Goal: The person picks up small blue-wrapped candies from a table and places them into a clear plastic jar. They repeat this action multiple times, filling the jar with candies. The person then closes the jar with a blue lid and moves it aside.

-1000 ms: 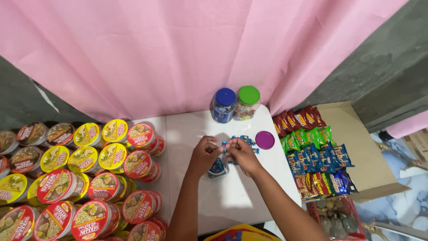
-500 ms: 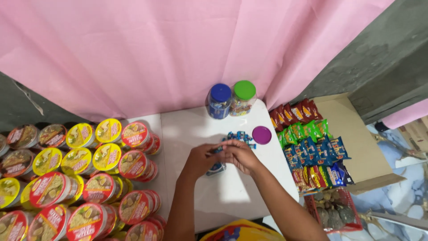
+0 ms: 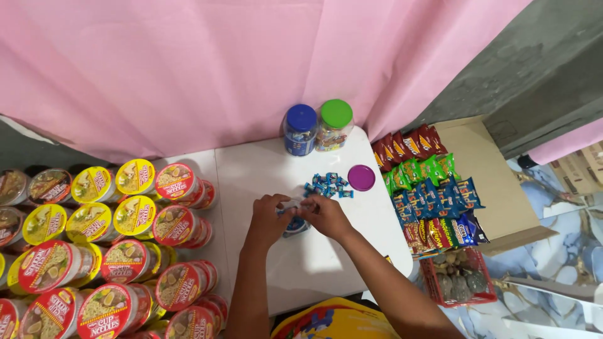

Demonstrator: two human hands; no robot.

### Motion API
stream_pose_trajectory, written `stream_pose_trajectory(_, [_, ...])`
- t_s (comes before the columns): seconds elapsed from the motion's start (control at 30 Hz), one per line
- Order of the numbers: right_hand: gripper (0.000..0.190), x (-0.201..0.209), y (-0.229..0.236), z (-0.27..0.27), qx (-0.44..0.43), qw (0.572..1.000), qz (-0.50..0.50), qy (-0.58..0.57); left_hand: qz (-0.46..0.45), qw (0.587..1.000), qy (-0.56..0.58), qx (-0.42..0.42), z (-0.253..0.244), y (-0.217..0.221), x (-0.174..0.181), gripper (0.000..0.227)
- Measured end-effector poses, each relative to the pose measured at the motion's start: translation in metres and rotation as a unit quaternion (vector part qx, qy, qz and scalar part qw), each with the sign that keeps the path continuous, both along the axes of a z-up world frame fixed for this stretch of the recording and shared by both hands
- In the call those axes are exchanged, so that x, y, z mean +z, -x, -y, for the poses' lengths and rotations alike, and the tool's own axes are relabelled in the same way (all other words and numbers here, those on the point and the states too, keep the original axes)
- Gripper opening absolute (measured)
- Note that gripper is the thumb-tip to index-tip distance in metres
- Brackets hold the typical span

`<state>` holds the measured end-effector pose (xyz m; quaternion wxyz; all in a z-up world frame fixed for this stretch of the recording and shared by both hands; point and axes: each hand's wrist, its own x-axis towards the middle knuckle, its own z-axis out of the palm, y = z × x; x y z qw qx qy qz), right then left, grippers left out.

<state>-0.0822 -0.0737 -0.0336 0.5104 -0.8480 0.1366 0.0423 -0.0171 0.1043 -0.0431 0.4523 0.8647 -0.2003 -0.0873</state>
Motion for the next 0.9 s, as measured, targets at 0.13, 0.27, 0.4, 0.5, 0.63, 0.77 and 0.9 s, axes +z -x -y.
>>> stream_pose_trajectory(0.13, [0.014,-0.066,0.006,0.033,-0.016,0.996,0.035,-0.076,0.056,0.998,-0.009,0.001,0.002,0.006,0.003,0.028])
stream_pose_trajectory(0.27, [0.010,-0.104,0.013,0.083,-0.049,0.990,0.066,-0.119,-0.021,0.997,0.074,0.005,0.031,0.020,0.016,0.022])
stream_pose_trajectory(0.4, [0.012,-0.103,0.019,0.120,-0.076,0.995,-0.041,-0.050,-0.151,0.979,0.128,-0.052,0.078,0.043,0.026,0.024])
stream_pose_trajectory(0.5, [0.013,-0.137,0.023,0.141,-0.062,0.998,-0.012,-0.012,-0.174,0.979,0.022,-0.100,0.107,0.063,-0.023,0.028])
stream_pose_trajectory(0.63, [0.019,-0.132,0.025,0.141,-0.041,0.995,-0.011,0.094,-0.040,0.996,-0.007,-0.073,0.135,0.072,-0.096,0.040])
stream_pose_trajectory(0.77, [0.028,-0.124,0.026,0.138,-0.017,0.989,0.016,0.149,-0.044,0.995,-0.084,0.022,0.147,0.069,-0.105,0.047])
stream_pose_trajectory(0.9, [0.037,-0.117,0.014,0.135,0.011,0.983,0.031,0.181,0.017,0.989,-0.118,0.086,0.150,0.058,-0.113,0.036])
